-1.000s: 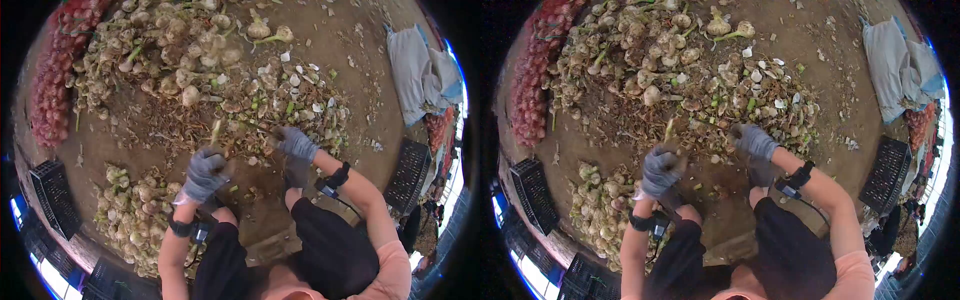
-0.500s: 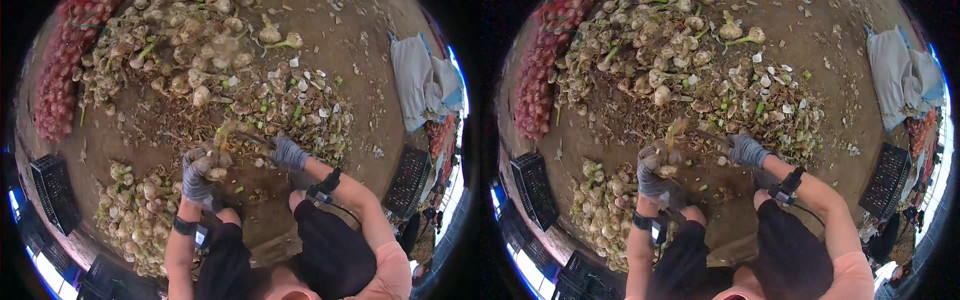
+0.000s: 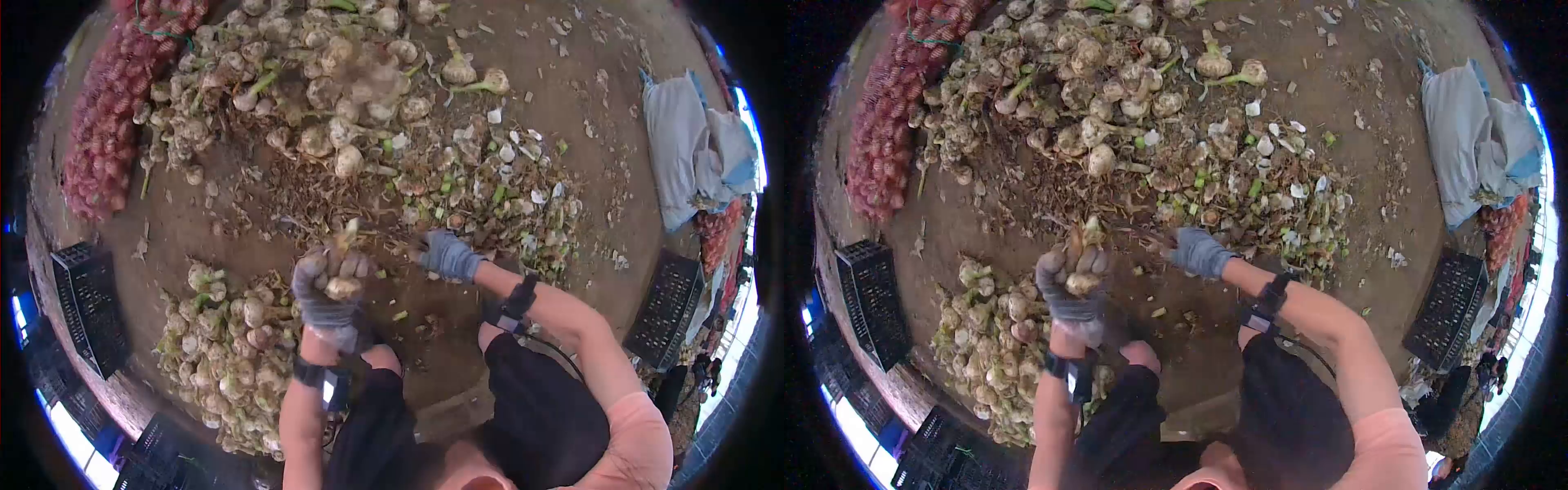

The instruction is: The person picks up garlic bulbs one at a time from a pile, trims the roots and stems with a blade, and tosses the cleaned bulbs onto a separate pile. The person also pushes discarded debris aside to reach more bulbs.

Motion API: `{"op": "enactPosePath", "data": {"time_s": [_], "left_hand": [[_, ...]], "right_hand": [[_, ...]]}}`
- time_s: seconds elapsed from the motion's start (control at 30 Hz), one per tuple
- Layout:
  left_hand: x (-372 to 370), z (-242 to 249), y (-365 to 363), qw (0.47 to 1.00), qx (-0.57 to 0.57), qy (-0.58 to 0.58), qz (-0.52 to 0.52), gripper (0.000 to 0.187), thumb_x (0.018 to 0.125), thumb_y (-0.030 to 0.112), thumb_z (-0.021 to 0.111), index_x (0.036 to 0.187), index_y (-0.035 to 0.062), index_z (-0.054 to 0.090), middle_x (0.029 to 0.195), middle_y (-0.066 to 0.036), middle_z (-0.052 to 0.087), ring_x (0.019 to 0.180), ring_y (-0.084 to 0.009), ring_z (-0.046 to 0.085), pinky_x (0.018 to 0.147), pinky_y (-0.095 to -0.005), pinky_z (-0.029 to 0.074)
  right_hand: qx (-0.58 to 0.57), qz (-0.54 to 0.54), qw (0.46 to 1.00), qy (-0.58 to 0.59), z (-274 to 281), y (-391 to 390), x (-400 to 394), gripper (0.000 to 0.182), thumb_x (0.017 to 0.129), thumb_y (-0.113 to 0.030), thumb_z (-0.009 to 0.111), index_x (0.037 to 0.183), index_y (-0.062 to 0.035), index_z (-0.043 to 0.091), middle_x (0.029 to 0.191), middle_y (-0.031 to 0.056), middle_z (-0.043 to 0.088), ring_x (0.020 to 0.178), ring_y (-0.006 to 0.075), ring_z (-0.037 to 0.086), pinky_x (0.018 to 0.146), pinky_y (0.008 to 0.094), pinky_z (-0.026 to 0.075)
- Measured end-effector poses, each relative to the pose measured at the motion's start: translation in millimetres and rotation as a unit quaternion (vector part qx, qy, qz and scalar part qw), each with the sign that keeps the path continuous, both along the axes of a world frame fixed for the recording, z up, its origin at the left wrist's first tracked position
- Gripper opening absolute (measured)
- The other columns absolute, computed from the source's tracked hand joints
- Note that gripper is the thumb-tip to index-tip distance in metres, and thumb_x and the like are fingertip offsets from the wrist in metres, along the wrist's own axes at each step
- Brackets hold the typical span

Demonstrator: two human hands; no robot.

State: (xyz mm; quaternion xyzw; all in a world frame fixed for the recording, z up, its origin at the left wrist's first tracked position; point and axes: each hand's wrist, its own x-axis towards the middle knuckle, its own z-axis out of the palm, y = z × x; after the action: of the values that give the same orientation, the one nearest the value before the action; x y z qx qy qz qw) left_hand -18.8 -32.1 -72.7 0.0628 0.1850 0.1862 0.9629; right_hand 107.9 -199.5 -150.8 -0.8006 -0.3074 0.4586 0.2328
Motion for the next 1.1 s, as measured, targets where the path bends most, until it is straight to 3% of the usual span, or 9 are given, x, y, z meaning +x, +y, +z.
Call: {"op": "enactPosePath", "data": {"time_s": [0.13,0.23,0.3,0.47,0.6,0.7,0.9,1.0,1.1], "left_hand": [[-43.3,47.4,30.3,0.928,0.195,0.314,-0.044,0.018,0.072,0.019,0.059,0.072,0.0015,0.053,0.063,-0.002,0.052,0.057,-0.0144,0.050,0.047,-0.0252,0.040],[-114.4,89.3,73.0,0.708,0.443,0.538,-0.118,0.034,0.073,0.019,0.063,0.097,-0.0051,0.058,0.076,-0.012,0.061,0.064,-0.0185,0.057,0.054,-0.0284,0.047],[-196.7,89.5,116.8,0.318,0.658,0.642,-0.233,0.044,0.075,0.024,0.066,0.109,-0.0020,0.055,0.084,-0.015,0.063,0.073,-0.0243,0.061,0.066,-0.0317,0.050],[-209.8,111.8,103.3,0.063,0.753,0.614,-0.230,0.054,0.077,0.028,0.066,0.120,0.0021,0.047,0.115,-0.014,0.054,0.084,-0.0188,0.059,0.068,-0.0292,0.049],[-91.8,73.9,49.4,0.633,0.553,0.498,-0.215,0.057,0.078,0.021,0.064,0.127,0.0030,0.041,0.121,-0.012,0.051,0.082,-0.0156,0.058,0.058,-0.0242,0.048],[-23.9,34.5,23.3,0.812,0.329,0.419,-0.238,0.065,0.075,0.031,0.066,0.127,0.0027,0.041,0.113,-0.010,0.056,0.067,-0.0111,0.054,0.052,-0.0211,0.043],[10.1,-35.1,-4.0,0.894,0.111,0.291,-0.321,0.064,0.071,0.027,0.073,0.122,0.0041,0.041,0.102,-0.008,0.057,0.068,-0.0094,0.057,0.049,-0.0194,0.046],[19.5,-31.3,-29.4,0.862,0.413,0.231,-0.182,0.067,0.064,0.012,0.078,0.119,0.0048,0.040,0.105,-0.008,0.055,0.100,-0.0170,0.054,0.086,-0.0305,0.046],[15.0,-32.1,-38.8,0.855,0.432,0.223,-0.178,0.066,0.064,0.010,0.077,0.119,0.0043,0.041,0.108,-0.009,0.054,0.099,-0.0172,0.054,0.085,-0.0302,0.047]], "right_hand": [[0.004,-0.045,0.998,-0.031,9.6,15.3,19.8,0.034,0.080,-0.033,0.055,0.093,-0.0018,0.060,0.081,0.0193,0.063,0.078,0.0338,0.061,0.069,0.0403,0.048],[0.067,-0.029,0.969,-0.236,15.0,56.5,39.2,0.027,0.079,-0.024,0.057,0.098,-0.0040,0.057,0.090,0.0175,0.060,0.079,0.0335,0.060,0.069,0.0423,0.048],[0.032,-0.001,0.968,-0.248,21.4,80.0,48.6,0.030,0.080,-0.025,0.056,0.102,-0.0047,0.056,0.096,0.0169,0.058,0.081,0.0329,0.060,0.069,0.0418,0.048],[0.029,0.049,0.958,-0.280,-13.2,98.8,48.9,0.035,0.080,-0.027,0.057,0.108,-0.0068,0.056,0.098,0.0178,0.058,0.080,0.0332,0.059,0.069,0.0399,0.049],[0.118,-0.100,0.988,-0.026,-20.5,86.3,37.9,0.048,0.074,-0.038,0.063,0.107,-0.0029,0.058,0.091,0.0203,0.061,0.085,0.0326,0.060,0.074,0.0391,0.047],[0.146,-0.143,0.966,0.158,-9.9,52.2,17.4,0.054,0.072,-0.042,0.066,0.108,-0.0027,0.057,0.095,0.0193,0.062,0.088,0.0286,0.061,0.076,0.0354,0.047],[0.160,-0.076,0.982,0.070,37.8,-6.2,-8.2,0.055,0.075,-0.036,0.068,0.112,0.0021,0.053,0.095,0.0141,0.064,0.085,0.0201,0.061,0.078,0.0318,0.046],[0.144,-0.080,0.986,0.017,56.1,-25.1,10.2,0.046,0.077,-0.030,0.063,0.112,-0.0012,0.054,0.094,0.0186,0.063,0.087,0.0289,0.061,0.076,0.0354,0.047],[0.029,-0.001,0.999,-0.027,96.8,-12.9,30.3,0.042,0.074,-0.022,0.059,0.113,-0.0052,0.054,0.090,0.0174,0.062,0.085,0.0320,0.060,0.073,0.0414,0.049]]}}
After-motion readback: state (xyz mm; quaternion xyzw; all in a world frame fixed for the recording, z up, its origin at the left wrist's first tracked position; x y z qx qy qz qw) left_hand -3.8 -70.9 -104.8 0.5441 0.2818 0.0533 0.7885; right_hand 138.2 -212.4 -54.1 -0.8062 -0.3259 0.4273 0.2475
